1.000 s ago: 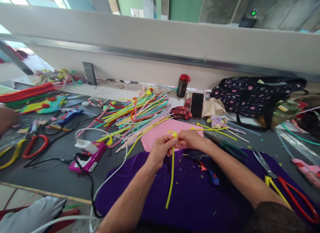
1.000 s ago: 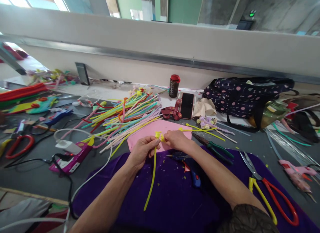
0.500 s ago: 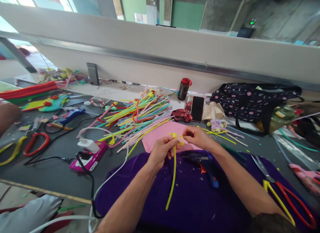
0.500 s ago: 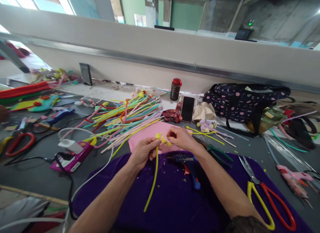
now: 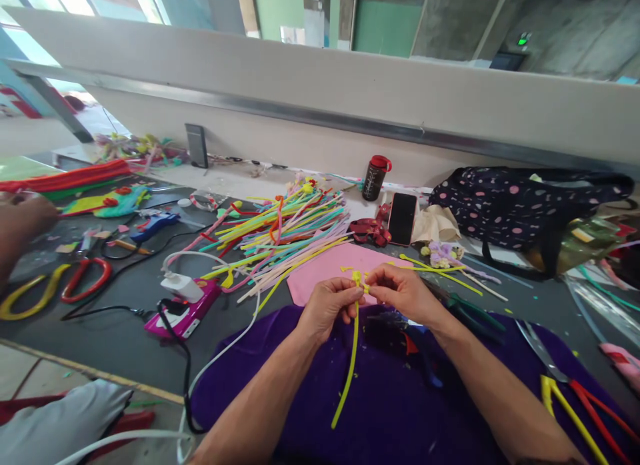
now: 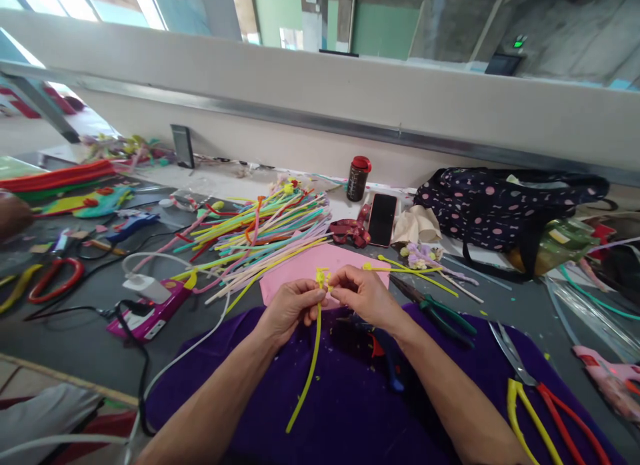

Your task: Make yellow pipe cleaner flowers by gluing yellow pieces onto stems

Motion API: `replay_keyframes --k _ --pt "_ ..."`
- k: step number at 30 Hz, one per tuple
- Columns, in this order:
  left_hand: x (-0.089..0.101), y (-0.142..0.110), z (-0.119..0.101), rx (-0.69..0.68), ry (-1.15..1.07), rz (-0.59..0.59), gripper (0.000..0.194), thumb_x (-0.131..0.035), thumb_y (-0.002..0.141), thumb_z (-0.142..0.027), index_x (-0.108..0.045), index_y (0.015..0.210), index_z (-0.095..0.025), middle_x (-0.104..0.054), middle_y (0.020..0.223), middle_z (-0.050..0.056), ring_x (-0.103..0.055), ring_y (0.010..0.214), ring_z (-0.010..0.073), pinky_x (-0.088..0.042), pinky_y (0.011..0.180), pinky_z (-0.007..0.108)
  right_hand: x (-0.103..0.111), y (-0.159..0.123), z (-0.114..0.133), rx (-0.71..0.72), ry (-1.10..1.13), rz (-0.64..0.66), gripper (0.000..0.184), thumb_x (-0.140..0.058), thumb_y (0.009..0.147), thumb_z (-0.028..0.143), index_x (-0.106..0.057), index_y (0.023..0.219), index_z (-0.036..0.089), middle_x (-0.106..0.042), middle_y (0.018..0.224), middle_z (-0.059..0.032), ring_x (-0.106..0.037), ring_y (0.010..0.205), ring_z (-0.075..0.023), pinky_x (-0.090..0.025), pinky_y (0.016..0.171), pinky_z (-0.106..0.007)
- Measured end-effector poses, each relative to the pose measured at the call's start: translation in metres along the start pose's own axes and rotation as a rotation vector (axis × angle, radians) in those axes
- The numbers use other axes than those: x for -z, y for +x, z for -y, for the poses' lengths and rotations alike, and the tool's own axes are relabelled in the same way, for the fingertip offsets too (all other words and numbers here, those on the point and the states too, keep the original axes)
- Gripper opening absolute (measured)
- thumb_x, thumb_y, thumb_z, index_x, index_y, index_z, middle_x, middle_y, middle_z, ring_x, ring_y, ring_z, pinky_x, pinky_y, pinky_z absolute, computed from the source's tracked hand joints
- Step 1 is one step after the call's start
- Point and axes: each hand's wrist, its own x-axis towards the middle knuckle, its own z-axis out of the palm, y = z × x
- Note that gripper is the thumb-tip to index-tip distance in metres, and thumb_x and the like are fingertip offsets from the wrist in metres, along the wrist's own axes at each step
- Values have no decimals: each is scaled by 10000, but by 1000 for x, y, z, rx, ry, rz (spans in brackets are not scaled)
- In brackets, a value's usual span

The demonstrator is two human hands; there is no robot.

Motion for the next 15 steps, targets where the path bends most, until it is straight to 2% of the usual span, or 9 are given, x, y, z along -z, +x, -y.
replay_keyframes --k 9,15 --pt "-1 -3 -1 1 30 33 215 -669 656 -326 -594 644 -124 -552 423 -16 -448 327 51 -316 336 151 -5 0 1 9 -25 3 64 -580 738 202 -609 759 148 -569 636 15 -487 529 -90 -373 491 -193" --pt "-1 -2 0 -22 -3 25 175 -650 670 -287 -572 641 -133 -572 464 -15 -429 319 44 -306 325 148 -8 0 1 33 -168 -46 77 -549 758 205 -606 740 158 -584 649 9 -494 569 -109 -365 516 -205"
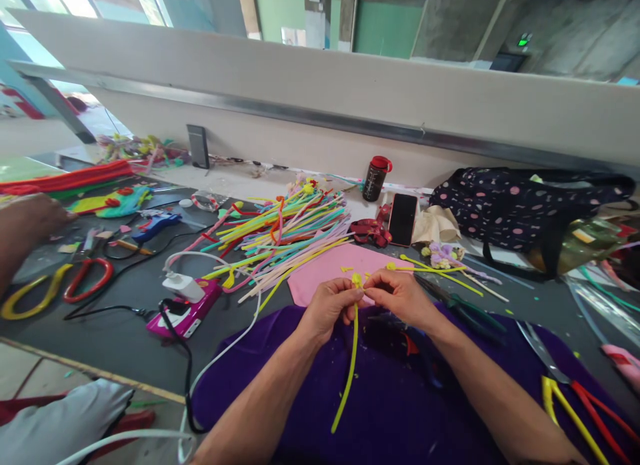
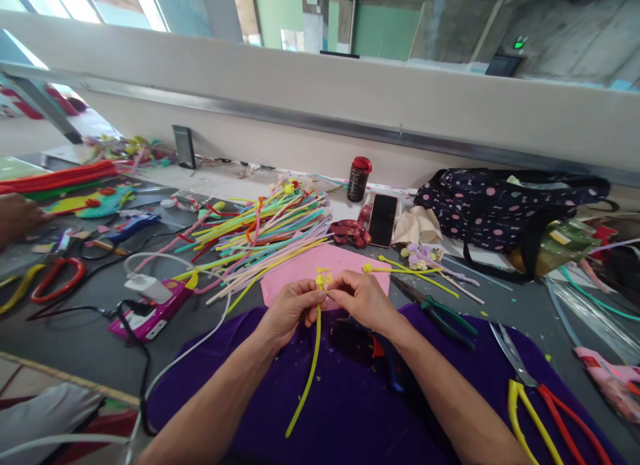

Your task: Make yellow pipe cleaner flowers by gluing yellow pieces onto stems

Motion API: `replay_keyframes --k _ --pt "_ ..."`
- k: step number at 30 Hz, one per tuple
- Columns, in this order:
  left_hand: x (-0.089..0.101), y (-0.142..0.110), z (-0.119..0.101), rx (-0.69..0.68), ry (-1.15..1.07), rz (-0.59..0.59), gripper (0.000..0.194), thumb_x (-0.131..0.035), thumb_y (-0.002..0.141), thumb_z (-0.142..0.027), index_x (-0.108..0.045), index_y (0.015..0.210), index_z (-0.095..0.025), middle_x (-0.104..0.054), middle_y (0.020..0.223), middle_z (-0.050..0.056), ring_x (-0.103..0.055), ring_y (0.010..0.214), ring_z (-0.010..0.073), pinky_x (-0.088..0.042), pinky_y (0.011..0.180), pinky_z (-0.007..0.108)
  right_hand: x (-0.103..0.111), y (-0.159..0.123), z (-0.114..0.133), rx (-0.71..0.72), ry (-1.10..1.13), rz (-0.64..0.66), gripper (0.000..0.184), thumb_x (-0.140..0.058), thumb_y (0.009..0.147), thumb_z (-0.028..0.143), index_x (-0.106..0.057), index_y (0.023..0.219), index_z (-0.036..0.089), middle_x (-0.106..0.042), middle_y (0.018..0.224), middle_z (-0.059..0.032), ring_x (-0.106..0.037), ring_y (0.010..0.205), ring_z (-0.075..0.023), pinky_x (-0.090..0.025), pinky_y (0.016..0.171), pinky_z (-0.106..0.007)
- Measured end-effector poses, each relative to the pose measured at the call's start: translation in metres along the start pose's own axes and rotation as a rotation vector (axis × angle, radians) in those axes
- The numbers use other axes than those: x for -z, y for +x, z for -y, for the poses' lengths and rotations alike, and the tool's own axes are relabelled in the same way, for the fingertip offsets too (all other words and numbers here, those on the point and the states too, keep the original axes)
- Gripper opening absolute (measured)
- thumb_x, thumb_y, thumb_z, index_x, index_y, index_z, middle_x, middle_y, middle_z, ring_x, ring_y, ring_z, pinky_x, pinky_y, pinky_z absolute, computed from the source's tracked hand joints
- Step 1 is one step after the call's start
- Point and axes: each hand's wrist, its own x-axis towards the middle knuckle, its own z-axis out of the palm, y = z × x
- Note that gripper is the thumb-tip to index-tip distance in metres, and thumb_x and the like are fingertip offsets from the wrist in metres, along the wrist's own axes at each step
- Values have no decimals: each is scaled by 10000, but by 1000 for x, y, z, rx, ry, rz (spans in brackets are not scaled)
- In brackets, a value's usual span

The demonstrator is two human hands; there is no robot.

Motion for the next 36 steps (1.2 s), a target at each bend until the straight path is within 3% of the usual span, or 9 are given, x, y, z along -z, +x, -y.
replay_keyframes --k 8,13,19,36 --pt "2 1 0 47 50 26 179 -660 654 -281 -587 636 -118 -539 432 -23 -427 309 41 -306 324 149 5 -2 2 63 -47 115 89 -511 789 175 -565 719 159 -548 629 23 -498 568 -99 -365 531 -196" --pt "3 1 2 43 27 58 150 -644 659 -255 -582 636 -120 -571 491 -11 -430 318 38 -307 328 154 7 0 -1 28 69 182 99 -518 784 206 -574 721 155 -549 603 25 -505 520 -92 -381 495 -192" --pt "1 0 1 24 6 51 157 -640 671 -275 -583 655 -129 -561 484 -19 -424 327 37 -304 338 152 4 2 -8 -117 268 156 126 -562 753 270 -547 696 158 -527 518 44 -481 428 -76 -350 396 -166" --pt "-1 -2 -4 1 -9 23 190 -651 662 -304 -594 673 -122 -596 545 5 -413 338 30 -299 332 151 4 1 -5 -141 329 156 90 -546 744 236 -556 701 156 -495 489 58 -455 417 -66 -346 396 -160"
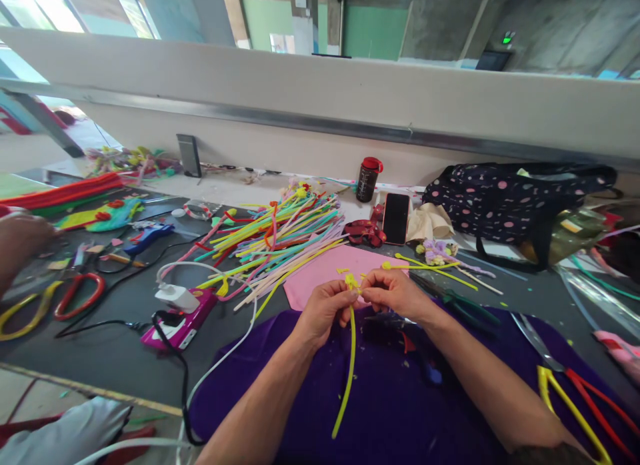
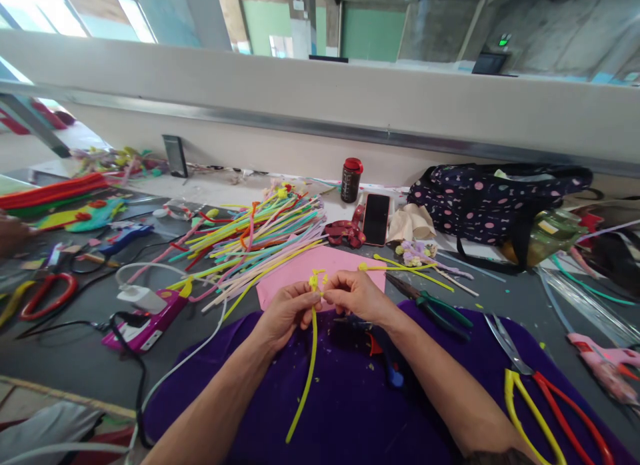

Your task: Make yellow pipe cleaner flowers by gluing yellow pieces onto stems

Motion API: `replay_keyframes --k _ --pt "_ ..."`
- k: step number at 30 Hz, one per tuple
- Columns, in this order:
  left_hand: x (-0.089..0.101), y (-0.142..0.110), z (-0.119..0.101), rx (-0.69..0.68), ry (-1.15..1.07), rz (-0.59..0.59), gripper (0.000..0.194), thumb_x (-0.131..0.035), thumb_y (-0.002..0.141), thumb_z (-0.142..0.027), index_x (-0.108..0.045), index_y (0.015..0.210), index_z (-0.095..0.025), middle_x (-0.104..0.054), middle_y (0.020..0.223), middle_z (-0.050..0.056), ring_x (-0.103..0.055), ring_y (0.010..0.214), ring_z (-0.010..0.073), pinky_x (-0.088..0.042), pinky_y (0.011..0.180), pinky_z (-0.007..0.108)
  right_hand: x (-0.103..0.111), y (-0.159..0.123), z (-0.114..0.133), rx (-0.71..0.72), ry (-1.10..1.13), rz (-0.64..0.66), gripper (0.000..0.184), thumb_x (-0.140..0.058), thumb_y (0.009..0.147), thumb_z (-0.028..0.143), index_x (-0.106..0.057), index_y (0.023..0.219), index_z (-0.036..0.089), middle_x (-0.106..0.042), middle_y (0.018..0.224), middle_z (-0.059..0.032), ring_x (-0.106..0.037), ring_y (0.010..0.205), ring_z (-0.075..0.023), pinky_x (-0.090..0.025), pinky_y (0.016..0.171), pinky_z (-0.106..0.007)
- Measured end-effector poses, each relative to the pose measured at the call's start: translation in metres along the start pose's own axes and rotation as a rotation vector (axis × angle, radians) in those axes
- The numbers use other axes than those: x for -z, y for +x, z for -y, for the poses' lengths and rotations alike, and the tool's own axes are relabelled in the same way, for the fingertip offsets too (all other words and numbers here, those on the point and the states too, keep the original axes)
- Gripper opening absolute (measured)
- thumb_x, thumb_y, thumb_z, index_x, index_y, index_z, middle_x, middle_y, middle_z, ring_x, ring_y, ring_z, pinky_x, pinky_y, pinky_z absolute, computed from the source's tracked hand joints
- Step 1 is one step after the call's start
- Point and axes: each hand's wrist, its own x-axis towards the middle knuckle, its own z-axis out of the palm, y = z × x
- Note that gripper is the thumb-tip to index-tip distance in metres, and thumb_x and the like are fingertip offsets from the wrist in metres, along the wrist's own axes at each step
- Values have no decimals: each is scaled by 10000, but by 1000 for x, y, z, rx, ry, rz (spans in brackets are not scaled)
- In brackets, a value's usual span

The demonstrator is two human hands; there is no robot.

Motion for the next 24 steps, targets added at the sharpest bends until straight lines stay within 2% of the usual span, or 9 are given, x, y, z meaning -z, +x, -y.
replay_keyframes --k 10,14,24 --pt "0 0 -1 -3 -9 2 183 -652 657 -295 -586 655 -124 -596 561 4 -412 334 27 -303 333 154 -2 0 0 38 -41 -38 85 -567 725 235 -567 692 157 -509 524 49 -458 435 -72 -351 412 -174" --pt "-1 0 -2 -7 -31 -3 165 -640 671 -278 -582 654 -125 -591 555 -3 -411 328 24 -297 327 151 -2 0 0 20 23 -38 92 -561 728 237 -559 686 155 -515 507 51 -463 418 -67 -345 400 -167" --pt "-4 -4 -3 7 -135 53 112 -623 684 -232 -588 666 -126 -572 534 -22 -407 326 18 -288 325 146 -2 -1 -3 -22 259 72 123 -604 716 262 -557 703 150 -535 505 47 -445 405 -59 -319 389 -160"
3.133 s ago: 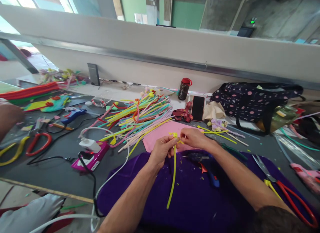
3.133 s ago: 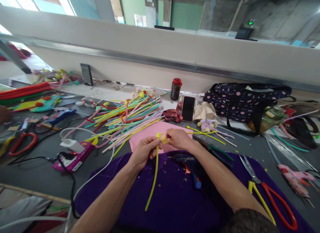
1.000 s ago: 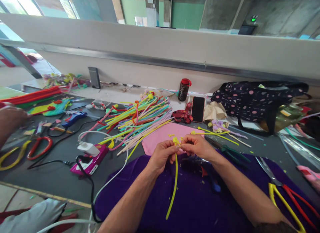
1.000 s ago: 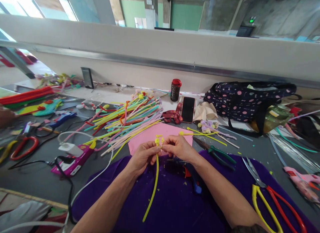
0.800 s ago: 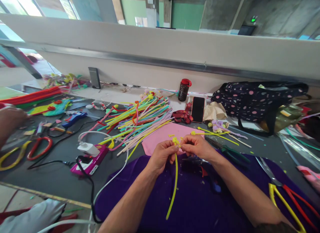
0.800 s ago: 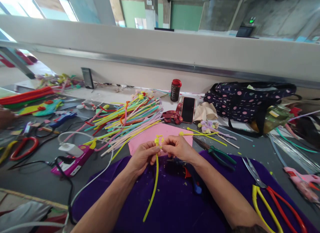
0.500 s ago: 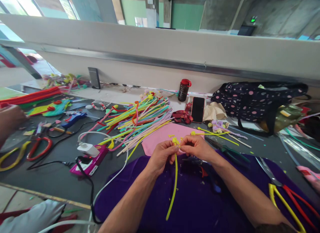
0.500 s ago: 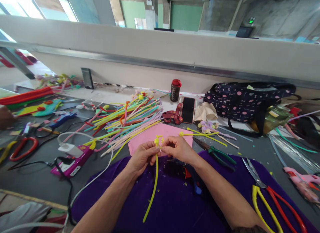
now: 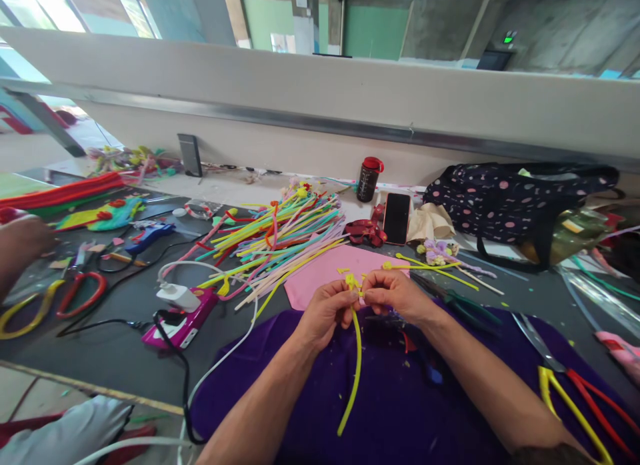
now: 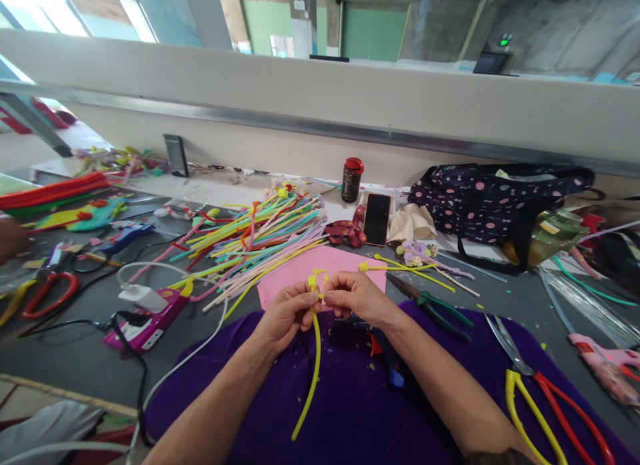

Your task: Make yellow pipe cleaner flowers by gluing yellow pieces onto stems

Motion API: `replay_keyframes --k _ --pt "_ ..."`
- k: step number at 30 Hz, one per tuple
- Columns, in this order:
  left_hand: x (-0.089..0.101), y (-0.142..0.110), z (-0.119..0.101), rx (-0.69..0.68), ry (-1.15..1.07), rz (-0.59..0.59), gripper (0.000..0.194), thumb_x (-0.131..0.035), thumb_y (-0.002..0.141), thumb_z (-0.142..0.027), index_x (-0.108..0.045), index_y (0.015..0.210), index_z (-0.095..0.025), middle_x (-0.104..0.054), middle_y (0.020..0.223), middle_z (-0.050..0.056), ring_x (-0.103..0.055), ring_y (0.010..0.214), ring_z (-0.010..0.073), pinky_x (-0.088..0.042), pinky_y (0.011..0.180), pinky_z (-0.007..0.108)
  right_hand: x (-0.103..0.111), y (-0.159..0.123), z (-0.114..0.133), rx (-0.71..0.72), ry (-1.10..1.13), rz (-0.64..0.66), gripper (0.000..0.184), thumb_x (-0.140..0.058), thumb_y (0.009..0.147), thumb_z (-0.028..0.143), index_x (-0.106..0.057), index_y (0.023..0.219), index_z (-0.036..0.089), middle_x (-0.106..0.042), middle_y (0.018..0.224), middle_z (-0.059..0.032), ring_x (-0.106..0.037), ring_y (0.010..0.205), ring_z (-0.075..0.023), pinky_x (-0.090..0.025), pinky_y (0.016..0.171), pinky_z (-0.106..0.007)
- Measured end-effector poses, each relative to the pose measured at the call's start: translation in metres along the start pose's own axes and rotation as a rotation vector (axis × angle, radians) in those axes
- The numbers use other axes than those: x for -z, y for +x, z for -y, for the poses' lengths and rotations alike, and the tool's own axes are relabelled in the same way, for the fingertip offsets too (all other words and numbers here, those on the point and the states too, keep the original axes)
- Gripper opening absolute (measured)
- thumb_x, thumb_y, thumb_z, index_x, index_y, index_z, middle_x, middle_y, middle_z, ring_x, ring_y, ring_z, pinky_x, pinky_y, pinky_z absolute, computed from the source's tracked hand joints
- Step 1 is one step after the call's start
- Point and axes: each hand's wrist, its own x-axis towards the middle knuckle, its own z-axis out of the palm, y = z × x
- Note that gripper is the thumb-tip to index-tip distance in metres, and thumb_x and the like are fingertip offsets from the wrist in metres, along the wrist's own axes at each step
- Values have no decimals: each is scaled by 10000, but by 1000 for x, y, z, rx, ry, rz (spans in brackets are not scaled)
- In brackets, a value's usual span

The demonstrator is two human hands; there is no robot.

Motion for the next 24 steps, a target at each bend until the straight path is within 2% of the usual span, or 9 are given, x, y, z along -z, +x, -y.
replay_keyframes --k 6,9,15,20,24 --pt "-2 -1 3 32 -44 -8 127 -634 653 -233 -580 665 -119 -556 492 -26 -391 303 23 -280 308 149 1 4 -11 7 172 44 198 -649 687 311 -560 684 135 -503 480 52 -362 355 -38 -236 345 -153" --pt "-2 -1 4 33 -58 -9 113 -626 663 -220 -582 672 -116 -560 494 -24 -394 300 22 -284 308 146 3 5 -13 31 175 60 209 -656 687 322 -570 681 131 -533 525 36 -354 367 -30 -224 354 -155" --pt "-2 0 2 16 -75 -19 101 -622 668 -208 -586 657 -114 -562 503 -27 -394 304 13 -275 308 140 2 5 -12 -4 158 53 172 -629 730 307 -582 722 142 -545 551 28 -431 411 -51 -270 376 -152" --pt "-1 0 2 24 -80 -19 88 -618 673 -195 -586 660 -114 -560 503 -29 -397 307 15 -282 308 142 0 4 -12 0 182 13 176 -642 719 296 -564 693 140 -510 515 43 -382 374 -38 -211 348 -148" --pt "0 0 4 52 -65 -7 79 -621 675 -191 -590 685 -119 -557 494 -33 -391 305 14 -266 303 136 0 4 -11 23 211 33 188 -647 712 299 -570 688 128 -498 539 42 -342 376 -22 -185 357 -153"
